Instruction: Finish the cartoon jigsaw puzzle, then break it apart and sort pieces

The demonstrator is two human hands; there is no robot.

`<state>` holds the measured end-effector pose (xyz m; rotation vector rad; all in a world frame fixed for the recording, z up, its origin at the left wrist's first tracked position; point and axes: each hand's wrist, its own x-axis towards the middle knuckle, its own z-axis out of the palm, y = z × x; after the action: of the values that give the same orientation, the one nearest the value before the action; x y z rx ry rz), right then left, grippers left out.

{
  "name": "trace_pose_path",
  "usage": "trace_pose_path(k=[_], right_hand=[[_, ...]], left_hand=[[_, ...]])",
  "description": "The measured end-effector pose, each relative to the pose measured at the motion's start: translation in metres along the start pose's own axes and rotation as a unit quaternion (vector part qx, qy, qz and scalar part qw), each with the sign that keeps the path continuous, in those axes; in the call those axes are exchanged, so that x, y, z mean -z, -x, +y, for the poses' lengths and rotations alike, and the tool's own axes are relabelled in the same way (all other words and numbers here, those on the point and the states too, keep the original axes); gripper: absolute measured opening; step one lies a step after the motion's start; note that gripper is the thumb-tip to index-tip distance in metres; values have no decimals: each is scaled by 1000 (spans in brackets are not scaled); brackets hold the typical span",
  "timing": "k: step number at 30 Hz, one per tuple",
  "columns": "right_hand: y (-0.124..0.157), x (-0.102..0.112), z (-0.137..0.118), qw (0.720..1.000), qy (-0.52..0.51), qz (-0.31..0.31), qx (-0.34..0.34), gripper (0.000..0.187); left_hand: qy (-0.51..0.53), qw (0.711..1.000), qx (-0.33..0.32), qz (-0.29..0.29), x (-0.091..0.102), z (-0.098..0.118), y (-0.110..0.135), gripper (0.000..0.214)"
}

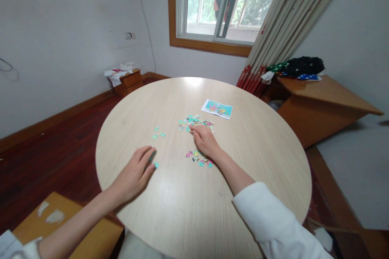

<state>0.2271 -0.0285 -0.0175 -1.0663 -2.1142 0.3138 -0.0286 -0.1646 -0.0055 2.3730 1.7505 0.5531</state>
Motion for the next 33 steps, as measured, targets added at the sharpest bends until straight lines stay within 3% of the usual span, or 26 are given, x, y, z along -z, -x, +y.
trace_pose_path(k=[9,17,27,33], right_hand=[[0,0,1,1000,-4,2,-1,28],[0,-1,0,1000,-7,-4,-7,29],[0,1,-1,1000,-7,-4,-7,29],[-1,1,-2,1000,-3,-5,-8,30]], left_hand=[[-87,993,34,-75,-8,-6,-47,59],[-89,989,49,-110,0,-5,-73,58],[-108,993,31,-36,5,-1,-72,38],[-114,990,57,-54,23,7,-53,26]])
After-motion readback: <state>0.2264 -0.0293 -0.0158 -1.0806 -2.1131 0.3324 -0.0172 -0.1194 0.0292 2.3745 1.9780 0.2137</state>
